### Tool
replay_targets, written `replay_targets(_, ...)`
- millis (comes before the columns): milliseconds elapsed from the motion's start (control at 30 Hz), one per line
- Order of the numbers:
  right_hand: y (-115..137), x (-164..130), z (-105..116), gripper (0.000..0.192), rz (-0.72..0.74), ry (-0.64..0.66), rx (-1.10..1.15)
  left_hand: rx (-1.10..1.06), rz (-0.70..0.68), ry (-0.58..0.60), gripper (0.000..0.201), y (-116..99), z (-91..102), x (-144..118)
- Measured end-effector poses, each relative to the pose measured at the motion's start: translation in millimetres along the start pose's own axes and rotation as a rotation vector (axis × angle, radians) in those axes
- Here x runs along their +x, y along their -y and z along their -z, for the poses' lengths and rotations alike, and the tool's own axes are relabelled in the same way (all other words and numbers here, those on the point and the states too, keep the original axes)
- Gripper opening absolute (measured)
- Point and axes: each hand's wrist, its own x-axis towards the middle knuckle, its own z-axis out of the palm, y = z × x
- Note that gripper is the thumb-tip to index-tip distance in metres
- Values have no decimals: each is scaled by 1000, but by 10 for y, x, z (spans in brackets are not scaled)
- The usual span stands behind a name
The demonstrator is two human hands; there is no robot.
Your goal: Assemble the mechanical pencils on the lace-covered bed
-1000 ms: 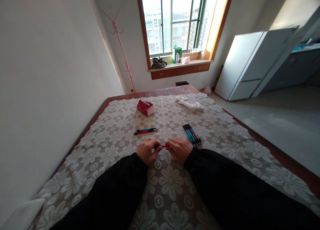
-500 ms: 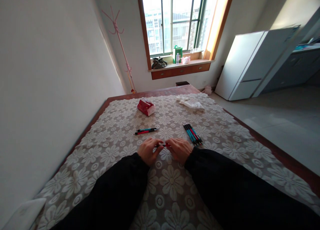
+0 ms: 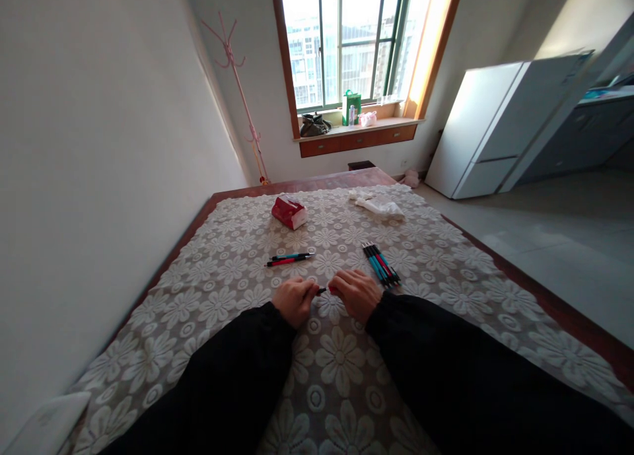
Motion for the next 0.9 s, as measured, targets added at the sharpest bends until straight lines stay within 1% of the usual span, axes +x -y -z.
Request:
replay_targets(100, 9, -3, 0, 8, -88, 18, 9, -70, 4, -24, 33, -3, 5, 5)
replay_targets(167, 21, 0, 17, 11, -123, 37, 18, -85, -5, -47, 29, -5, 12, 9)
replay_targets(267, 34, 9, 52, 16, -120, 71, 3, -102, -27, -67, 22, -8, 20, 13)
replay_targets(367, 33, 16, 78, 17, -135, 98, -37, -128, -25, -92, 22, -7, 24, 16)
replay_targets(433, 32, 17, 87, 15, -167, 95, -42, -143, 32, -133, 22, 3, 25, 21)
replay_targets(500, 32, 13, 93, 14, -195, 91, -34, -151, 131, -174, 21, 29, 23, 30)
replay_targets(567, 34, 6, 96, 15, -219, 83, -28, -162, 223, -194, 20, 65, 18, 41)
replay_targets(633, 36, 1, 96, 15, -243, 70, -32, -179, 268, -200, 21, 104, 9, 51)
replay_targets(767, 40, 7, 98, 17, -205, 92, -30, -258, 240, -217, 20, 150, -17, 65)
replay_targets(833, 43, 12, 100, 19, -177, 104, -23, -305, 192, -170, 19, 150, -29, 64)
replay_targets(900, 46, 14, 103, 20, -177, 103, -17, -305, 136, -100, 17, 142, -36, 60)
